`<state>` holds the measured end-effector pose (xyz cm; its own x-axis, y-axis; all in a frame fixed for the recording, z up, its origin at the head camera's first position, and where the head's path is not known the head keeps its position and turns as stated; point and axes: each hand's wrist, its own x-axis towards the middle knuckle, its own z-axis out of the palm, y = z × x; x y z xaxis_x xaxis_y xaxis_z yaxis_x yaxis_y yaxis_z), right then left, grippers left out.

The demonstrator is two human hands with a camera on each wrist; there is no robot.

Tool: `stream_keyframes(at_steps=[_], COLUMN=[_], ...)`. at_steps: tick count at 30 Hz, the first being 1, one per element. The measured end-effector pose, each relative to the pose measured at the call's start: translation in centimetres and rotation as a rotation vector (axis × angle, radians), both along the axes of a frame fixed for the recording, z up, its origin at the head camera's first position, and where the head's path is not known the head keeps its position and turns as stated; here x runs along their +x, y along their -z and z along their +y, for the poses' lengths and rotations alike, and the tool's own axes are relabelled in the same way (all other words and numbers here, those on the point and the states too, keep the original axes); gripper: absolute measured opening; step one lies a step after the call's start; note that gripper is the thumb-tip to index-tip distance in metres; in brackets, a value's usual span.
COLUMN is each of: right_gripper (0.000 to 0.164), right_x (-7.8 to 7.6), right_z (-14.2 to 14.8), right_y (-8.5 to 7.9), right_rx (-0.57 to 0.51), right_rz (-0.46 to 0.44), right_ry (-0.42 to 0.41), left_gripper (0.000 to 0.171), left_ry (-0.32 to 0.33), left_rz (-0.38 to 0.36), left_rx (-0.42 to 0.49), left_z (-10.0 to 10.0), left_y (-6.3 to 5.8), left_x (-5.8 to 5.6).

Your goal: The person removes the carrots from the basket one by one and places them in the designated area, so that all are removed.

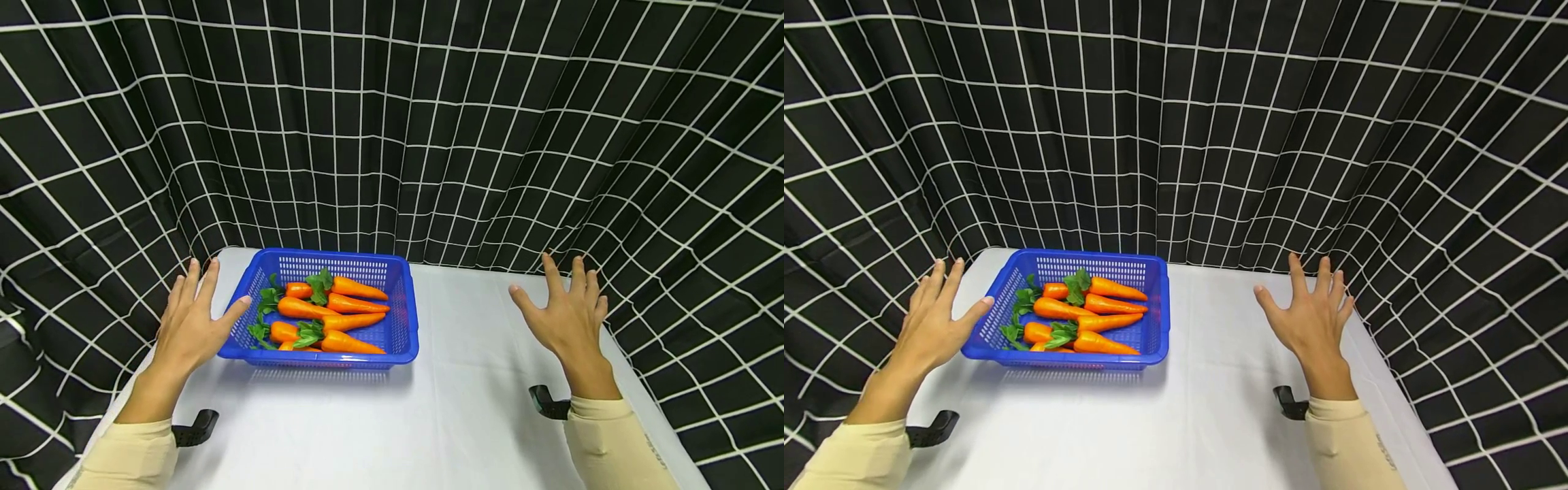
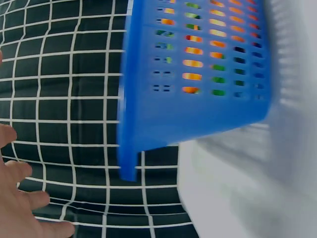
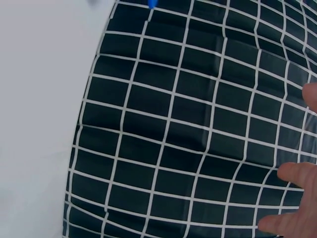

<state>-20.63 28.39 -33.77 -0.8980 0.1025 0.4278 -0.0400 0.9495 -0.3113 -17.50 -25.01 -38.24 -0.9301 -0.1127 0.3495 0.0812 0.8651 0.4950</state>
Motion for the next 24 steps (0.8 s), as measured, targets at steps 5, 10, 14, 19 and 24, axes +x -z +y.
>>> stream_keyframes(at_steps=[5,10,14,19,24], right_gripper=[0.084,0.083,0.082,0.082,0.083], right_x=[0.0,0.1,0.1,0.1,0.2], right_z=[-0.1,-0.1,-0.1,-0.1,-0.2], right_y=[0.1,0.3,0.4,0.4,0.4], right_rx=[0.004,0.003,0.001,0.004,0.008], right_rz=[-0.002,0.001,0.000,-0.002,-0.005], right_ry=[-0.001,-0.002,0.001,0.000,-0.001], left_gripper=[0.085,0.086,0.087,0.089,0.093], left_ry=[0.049,0.088,0.115,0.158,0.170], left_rz=[-0.027,-0.040,-0.074,-0.124,-0.159], left_rx=[0.029,0.046,0.054,0.063,0.051], left_z=[-0.2,-0.6,-0.8,-1.1,-1.3], left_y=[1.1,2.2,3.1,4.0,4.7], left_x=[0.1,0.1,-0.1,-0.2,-0.3])
